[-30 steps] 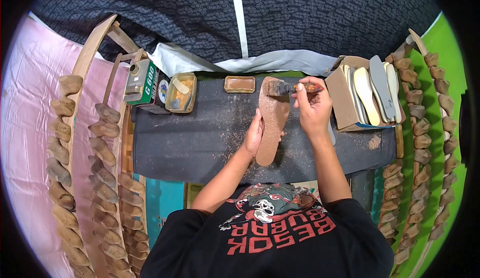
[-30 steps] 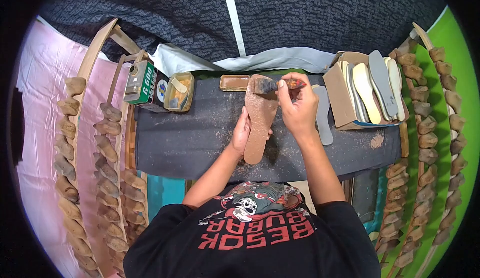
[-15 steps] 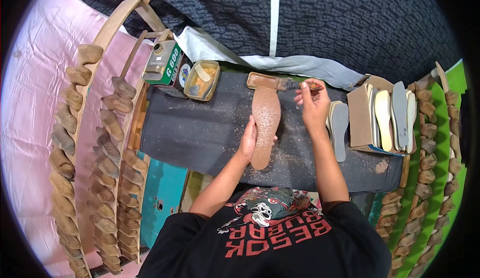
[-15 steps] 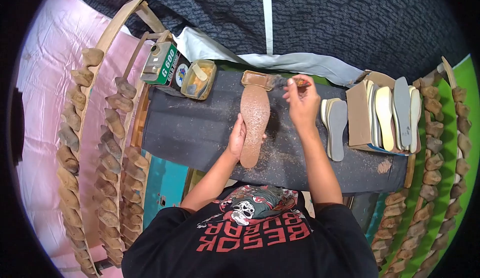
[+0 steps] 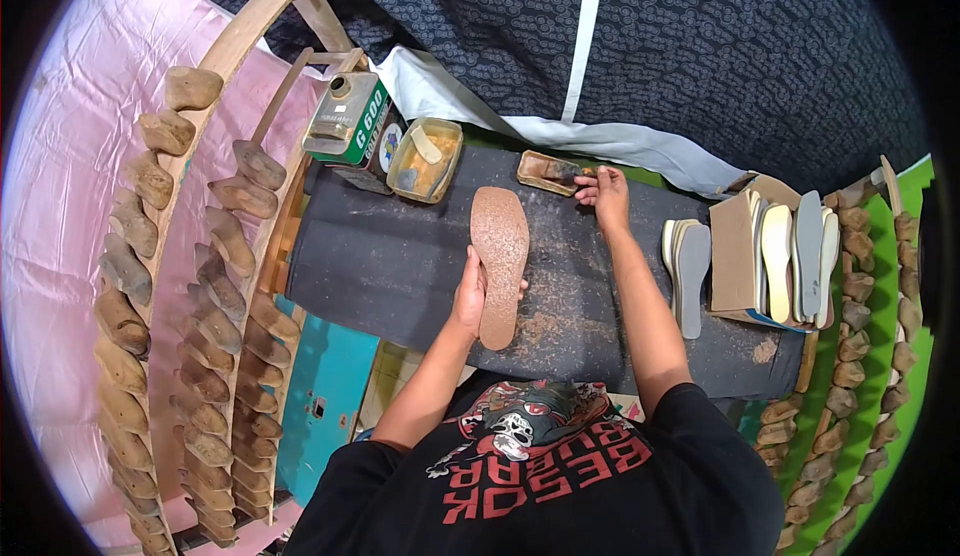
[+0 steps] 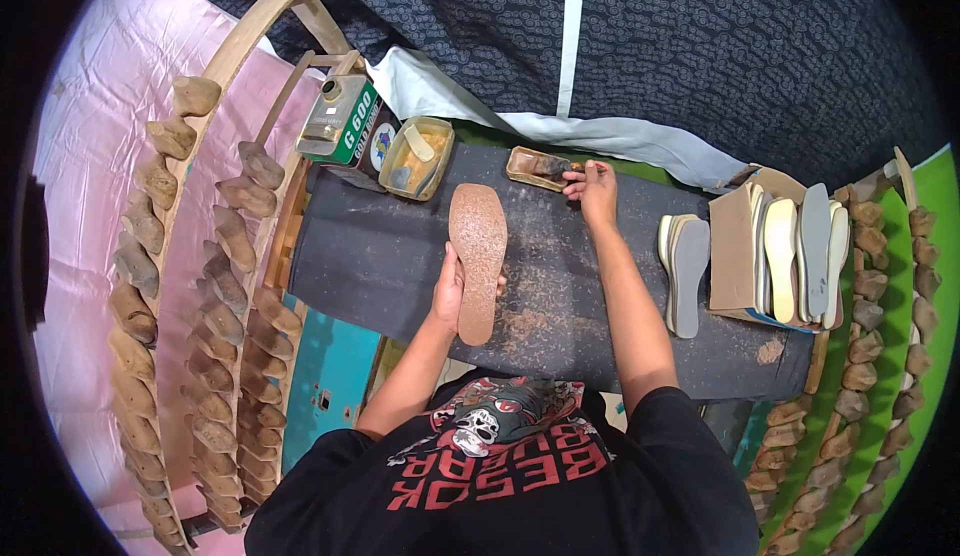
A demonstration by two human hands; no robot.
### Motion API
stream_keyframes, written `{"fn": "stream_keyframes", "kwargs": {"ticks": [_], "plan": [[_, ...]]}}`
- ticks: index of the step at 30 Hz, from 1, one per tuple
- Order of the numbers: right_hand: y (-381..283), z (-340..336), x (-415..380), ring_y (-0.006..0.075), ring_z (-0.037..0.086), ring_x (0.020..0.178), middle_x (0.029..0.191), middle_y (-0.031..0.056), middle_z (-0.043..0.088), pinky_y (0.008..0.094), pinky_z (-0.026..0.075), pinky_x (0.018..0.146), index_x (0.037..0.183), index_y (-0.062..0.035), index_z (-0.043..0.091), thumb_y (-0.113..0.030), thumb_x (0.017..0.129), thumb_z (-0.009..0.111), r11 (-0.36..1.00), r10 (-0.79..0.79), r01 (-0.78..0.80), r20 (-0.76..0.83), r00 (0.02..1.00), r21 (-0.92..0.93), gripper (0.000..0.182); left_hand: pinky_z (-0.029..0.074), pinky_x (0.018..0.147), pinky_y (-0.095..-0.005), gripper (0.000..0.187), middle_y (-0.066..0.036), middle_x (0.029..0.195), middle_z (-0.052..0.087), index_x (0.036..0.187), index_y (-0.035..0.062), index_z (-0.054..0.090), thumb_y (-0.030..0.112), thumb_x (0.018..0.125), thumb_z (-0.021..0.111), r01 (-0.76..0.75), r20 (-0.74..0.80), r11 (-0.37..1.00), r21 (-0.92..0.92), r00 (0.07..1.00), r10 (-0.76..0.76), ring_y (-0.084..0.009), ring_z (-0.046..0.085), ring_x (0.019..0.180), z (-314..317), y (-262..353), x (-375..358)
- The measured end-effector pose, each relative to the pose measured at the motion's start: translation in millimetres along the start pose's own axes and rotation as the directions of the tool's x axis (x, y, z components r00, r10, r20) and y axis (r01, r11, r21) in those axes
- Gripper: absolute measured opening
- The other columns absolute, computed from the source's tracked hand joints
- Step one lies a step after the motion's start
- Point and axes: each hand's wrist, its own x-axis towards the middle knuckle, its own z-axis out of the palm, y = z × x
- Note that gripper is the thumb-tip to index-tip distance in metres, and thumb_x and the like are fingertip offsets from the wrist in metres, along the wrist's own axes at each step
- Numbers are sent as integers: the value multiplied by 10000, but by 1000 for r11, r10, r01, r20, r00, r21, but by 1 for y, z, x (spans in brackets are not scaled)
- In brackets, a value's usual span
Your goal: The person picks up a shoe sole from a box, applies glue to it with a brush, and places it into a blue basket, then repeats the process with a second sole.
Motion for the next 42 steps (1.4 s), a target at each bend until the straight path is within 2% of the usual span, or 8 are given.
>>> {"fn": "stream_keyframes", "kwargs": {"ticks": [13, 15, 18, 22, 25, 33, 37, 42], "plan": [[-5, -15, -71, 134, 605, 625, 982, 95, 641, 243, 474, 493, 1350, -56, 388, -291, 1003, 603, 986, -19, -41, -347, 938, -164, 471, 578, 713, -359, 734, -106, 1012, 671, 1308, 56, 550, 674, 1010, 287, 114, 143, 989, -98, 985, -100, -227, 689, 843, -10, 20, 33], [-15, -15, -94, 134, 607, 639, 1011, 91, 645, 257, 490, 525, 1322, -42, 463, -384, 1029, 544, 987, 74, -97, -171, 982, -129, 458, 583, 703, -339, 754, -104, 1036, 673, 1328, 56, 534, 687, 1004, 279, 162, 193, 983, -90, 971, -143, -216, 690, 851, -5, 15, 42], [-53, -12, -128, 179, 665, 807, 1076, 112, 655, 307, 551, 681, 1305, -18, 519, -542, 1047, 410, 978, 181, -192, 128, 975, 81, 594, 585, 697, -343, 742, -115, 1015, 677, 1308, 53, 548, 680, 1006, 291, 308, 356, 951, 13, 887, -292, -214, 694, 838, 7, 5, 52], [-83, -13, -149, 252, 630, 1147, 1181, 168, 663, 385, 512, 977, 1352, -15, 512, -687, 1013, 260, 970, 96, -124, 136, 986, 210, 794, 574, 674, -360, 745, -128, 992, 676, 1273, 51, 578, 683, 1004, 291, 486, 450, 835, 259, 704, -549, -229, 688, 796, 31, -8, 50], [-93, -28, -170, 248, 641, 1118, 1183, 161, 662, 381, 520, 964, 1369, -37, 510, -684, 1012, 275, 967, 116, -161, 226, 967, 196, 775, 575, 637, -338, 745, -130, 924, 685, 1254, 50, 589, 683, 1005, 287, 498, 475, 769, 402, 604, -640, -227, 695, 749, 40, -20, 48], [-75, -62, -201, 247, 685, 959, 1022, 148, 681, 385, 580, 824, 1073, -87, 583, -672, 997, 374, 984, 94, -91, -17, 995, 151, 625, 606, 639, -384, 620, -167, 990, 694, 1249, 40, 575, 587, 1031, 379, 631, 512, 635, 446, 403, -759, -264, 721, 788, 43, -36, 49], [-79, -84, -201, 246, 679, 933, 1009, 145, 675, 389, 579, 824, 1069, -77, 582, -676, 991, 388, 946, 44, -12, -92, 995, 324, 634, 623, 659, -424, 522, -170, 1026, 690, 1224, 41, 570, 508, 1040, 428, 650, 525, 630, 426, 390, -757, -283, 722, 790, 43, -41, 61], [-71, -116, -188, 248, 641, 1058, 1113, 138, 650, 395, 541, 925, 1150, -76, 540, -674, 1004, 328, 933, 17, 4, -56, 998, 359, 652, 635, 594, -396, 498, -172, 1081, 677, 1190, 36, 553, 490, 1039, 414, 585, 574, 776, 236, 561, -597, -287, 726, 883, 51, -24, 62]]}}
